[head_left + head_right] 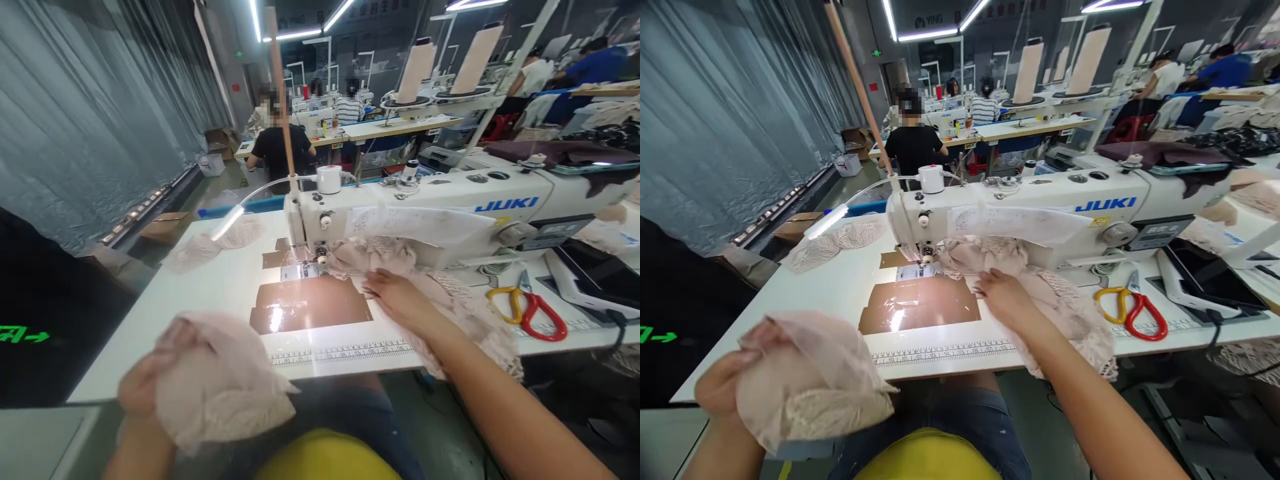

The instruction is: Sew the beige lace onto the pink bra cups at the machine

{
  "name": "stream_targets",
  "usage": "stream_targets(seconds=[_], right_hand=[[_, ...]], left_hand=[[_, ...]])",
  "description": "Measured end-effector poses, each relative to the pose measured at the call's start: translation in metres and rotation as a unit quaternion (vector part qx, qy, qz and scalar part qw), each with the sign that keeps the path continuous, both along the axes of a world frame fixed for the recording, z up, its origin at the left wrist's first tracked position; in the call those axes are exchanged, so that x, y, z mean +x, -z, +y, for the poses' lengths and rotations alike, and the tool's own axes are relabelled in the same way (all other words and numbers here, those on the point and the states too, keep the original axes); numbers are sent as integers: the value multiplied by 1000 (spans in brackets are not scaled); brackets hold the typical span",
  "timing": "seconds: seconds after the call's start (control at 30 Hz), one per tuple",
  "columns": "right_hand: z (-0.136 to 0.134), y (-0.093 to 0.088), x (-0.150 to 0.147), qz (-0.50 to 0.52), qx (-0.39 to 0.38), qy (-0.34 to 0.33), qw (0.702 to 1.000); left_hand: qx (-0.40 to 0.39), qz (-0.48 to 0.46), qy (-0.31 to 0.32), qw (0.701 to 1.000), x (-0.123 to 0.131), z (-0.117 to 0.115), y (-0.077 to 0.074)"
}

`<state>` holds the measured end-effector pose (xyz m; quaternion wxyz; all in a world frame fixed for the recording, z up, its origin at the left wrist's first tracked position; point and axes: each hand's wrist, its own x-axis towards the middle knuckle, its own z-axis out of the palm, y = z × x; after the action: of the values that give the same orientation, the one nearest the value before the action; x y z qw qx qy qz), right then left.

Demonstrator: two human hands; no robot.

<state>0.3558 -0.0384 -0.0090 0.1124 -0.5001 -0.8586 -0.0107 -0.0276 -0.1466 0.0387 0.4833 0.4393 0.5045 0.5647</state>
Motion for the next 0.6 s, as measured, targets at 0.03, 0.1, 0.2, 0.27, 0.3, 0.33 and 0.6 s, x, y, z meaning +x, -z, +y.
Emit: stream_targets(seconds=[0.03, 0.1, 0.2, 0.27, 0.3, 0.33, 0.6], right_hand=[[8, 0, 2, -6, 4, 8, 1000], [18, -1, 3, -7, 17, 19, 1000], [13, -3, -16, 15, 7, 12, 1000], [-2, -2, -43, 41, -44, -3, 998], [-11, -1, -58, 52, -77, -9, 996], [-21, 0, -74, 71, -104, -28, 992], [-55, -36, -140, 301, -269, -156, 901]], left_hand=[[40, -50, -37, 997, -3, 6, -6], [67, -104, -82, 989, -11, 20, -13], [-33, -32, -25, 999, -23, 38, -2], [-90, 8, 11, 996, -25, 43, 12], [-104, 17, 22, 994, -25, 45, 19], [-108, 26, 38, 993, -23, 46, 23], [-25, 150, 242, 958, -13, 49, 11]])
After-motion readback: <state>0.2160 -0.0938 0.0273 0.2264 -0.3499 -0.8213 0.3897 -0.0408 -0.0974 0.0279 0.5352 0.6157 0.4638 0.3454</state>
